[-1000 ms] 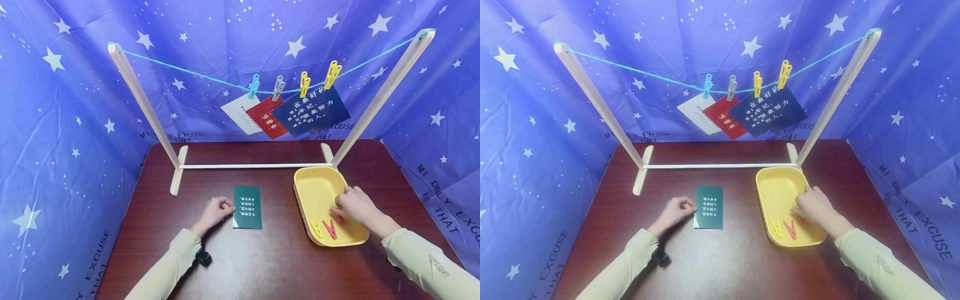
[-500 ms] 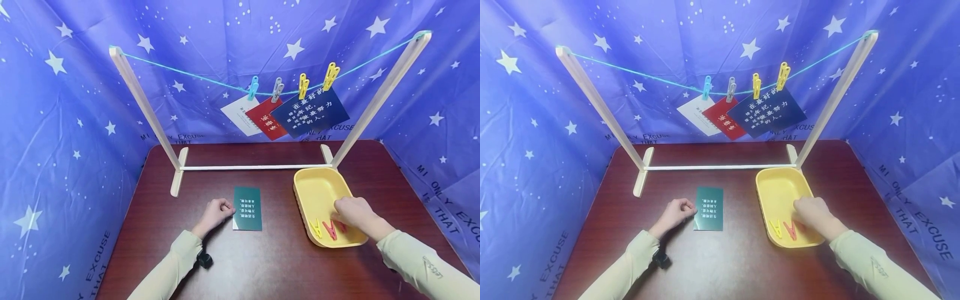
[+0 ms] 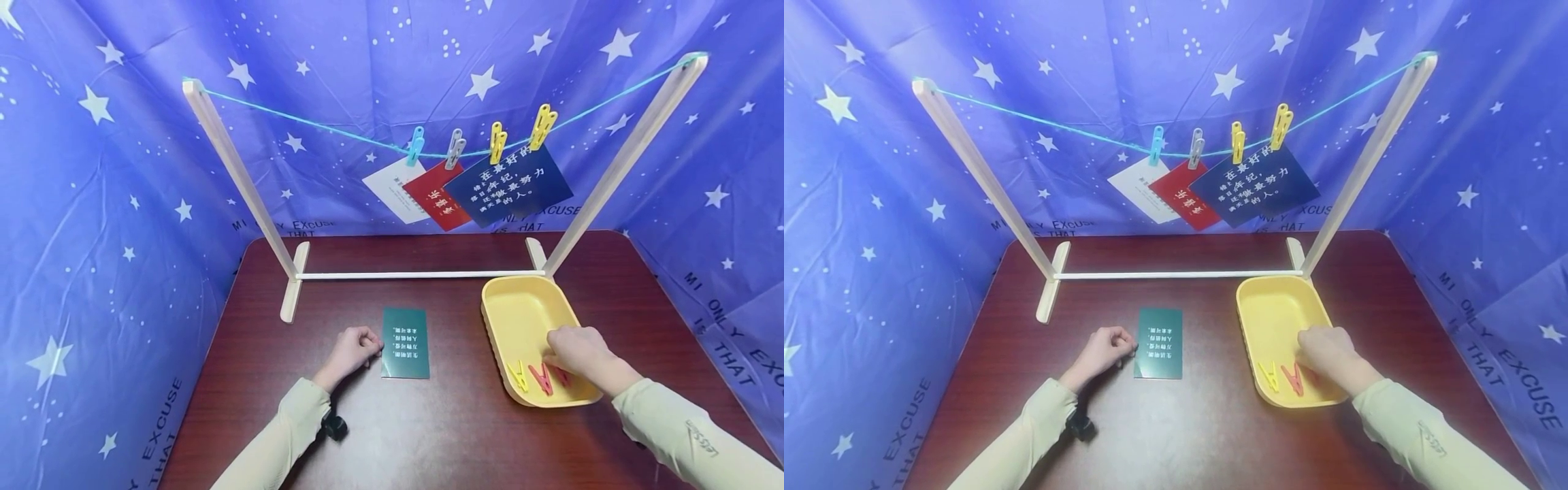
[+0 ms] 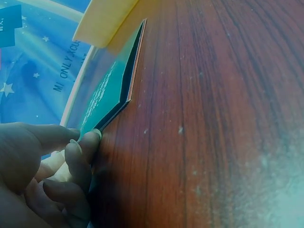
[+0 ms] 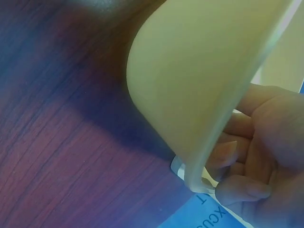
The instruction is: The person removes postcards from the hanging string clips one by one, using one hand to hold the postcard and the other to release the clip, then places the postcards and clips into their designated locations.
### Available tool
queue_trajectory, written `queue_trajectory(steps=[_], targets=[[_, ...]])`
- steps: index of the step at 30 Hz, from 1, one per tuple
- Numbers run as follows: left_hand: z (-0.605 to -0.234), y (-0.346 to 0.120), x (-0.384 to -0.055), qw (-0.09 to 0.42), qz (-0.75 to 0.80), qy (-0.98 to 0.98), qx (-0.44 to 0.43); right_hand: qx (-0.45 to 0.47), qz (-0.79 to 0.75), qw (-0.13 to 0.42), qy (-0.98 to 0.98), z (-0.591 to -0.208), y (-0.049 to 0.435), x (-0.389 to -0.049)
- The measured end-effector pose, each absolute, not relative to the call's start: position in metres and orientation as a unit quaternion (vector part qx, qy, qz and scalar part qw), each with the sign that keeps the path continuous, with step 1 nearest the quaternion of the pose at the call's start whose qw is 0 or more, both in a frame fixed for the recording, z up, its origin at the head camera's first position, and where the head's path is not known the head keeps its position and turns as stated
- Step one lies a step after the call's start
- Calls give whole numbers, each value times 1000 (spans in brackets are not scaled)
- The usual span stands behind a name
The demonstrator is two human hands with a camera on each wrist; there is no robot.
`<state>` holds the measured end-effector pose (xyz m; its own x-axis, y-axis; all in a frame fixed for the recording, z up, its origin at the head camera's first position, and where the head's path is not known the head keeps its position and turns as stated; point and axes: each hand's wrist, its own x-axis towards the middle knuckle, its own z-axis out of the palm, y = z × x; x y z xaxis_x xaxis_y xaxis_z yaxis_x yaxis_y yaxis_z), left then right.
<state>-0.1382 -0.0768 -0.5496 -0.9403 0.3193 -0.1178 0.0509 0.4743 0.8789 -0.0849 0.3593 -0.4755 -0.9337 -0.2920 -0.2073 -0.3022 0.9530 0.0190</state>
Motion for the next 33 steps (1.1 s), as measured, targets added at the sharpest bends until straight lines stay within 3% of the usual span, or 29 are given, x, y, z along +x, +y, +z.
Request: queue_trajectory(steps=[33], targets=[[-547,-77,-143,168,498,843,113,-112,21,139,984,-471,354,-84]])
